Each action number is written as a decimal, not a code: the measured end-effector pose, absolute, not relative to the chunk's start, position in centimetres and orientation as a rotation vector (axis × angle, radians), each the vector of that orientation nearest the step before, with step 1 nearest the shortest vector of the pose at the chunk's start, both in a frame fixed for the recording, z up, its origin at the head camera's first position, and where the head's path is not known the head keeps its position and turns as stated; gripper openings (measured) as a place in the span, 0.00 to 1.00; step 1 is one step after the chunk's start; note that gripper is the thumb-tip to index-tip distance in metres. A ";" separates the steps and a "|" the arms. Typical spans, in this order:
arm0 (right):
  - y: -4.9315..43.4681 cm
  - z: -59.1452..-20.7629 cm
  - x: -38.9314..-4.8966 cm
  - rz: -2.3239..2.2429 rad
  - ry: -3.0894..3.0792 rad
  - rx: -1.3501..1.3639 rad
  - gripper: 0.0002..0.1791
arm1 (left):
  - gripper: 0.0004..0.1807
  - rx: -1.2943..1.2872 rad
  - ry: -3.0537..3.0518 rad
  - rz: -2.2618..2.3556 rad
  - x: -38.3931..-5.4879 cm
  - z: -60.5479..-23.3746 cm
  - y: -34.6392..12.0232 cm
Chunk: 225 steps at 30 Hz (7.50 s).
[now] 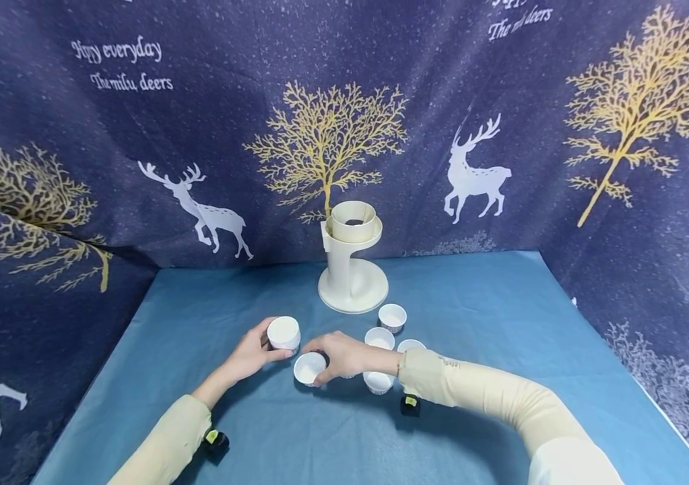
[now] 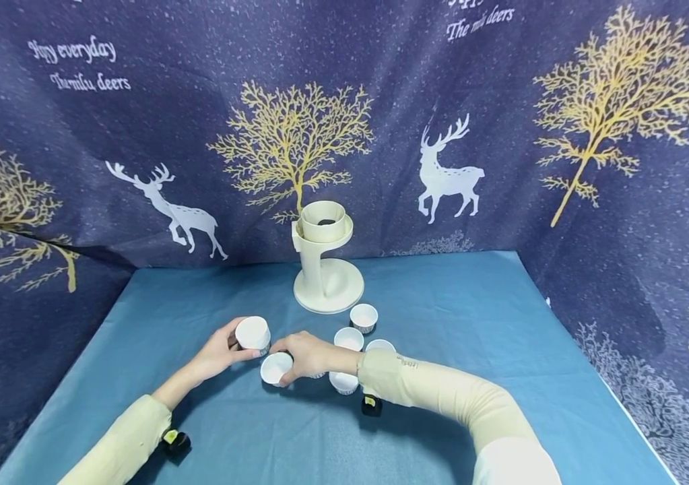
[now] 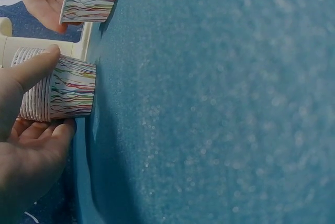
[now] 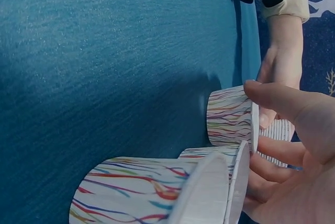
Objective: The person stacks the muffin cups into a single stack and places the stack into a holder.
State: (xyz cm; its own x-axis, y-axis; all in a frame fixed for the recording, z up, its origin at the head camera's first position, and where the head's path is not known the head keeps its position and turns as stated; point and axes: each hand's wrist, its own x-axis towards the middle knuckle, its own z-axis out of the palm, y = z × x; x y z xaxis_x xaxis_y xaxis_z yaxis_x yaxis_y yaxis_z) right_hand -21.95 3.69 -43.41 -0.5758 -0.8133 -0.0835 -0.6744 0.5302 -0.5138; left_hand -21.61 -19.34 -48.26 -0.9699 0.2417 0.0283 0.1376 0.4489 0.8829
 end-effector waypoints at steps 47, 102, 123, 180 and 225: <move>4.4 -40.7 -24.2 -0.766 2.479 -1.216 0.30 | 0.39 0.380 2.588 1.582 -21.9 -48.5 -19.4; 1.7 -40.5 -25.7 -1.191 2.478 -1.191 0.28 | 0.40 0.442 2.648 1.467 -21.7 -47.6 -19.1; -0.9 -40.0 -25.7 -0.948 2.566 -1.139 0.26 | 0.38 0.438 2.629 1.525 -22.0 -47.4 -19.4; 2.5 -41.0 -26.0 -1.196 2.493 -0.801 0.14 | 0.36 0.390 2.614 1.576 -22.2 -47.7 -19.3; 5.7 -42.9 -26.2 -1.233 2.264 -0.787 0.14 | 0.33 0.332 2.635 1.548 -20.6 -44.9 -18.1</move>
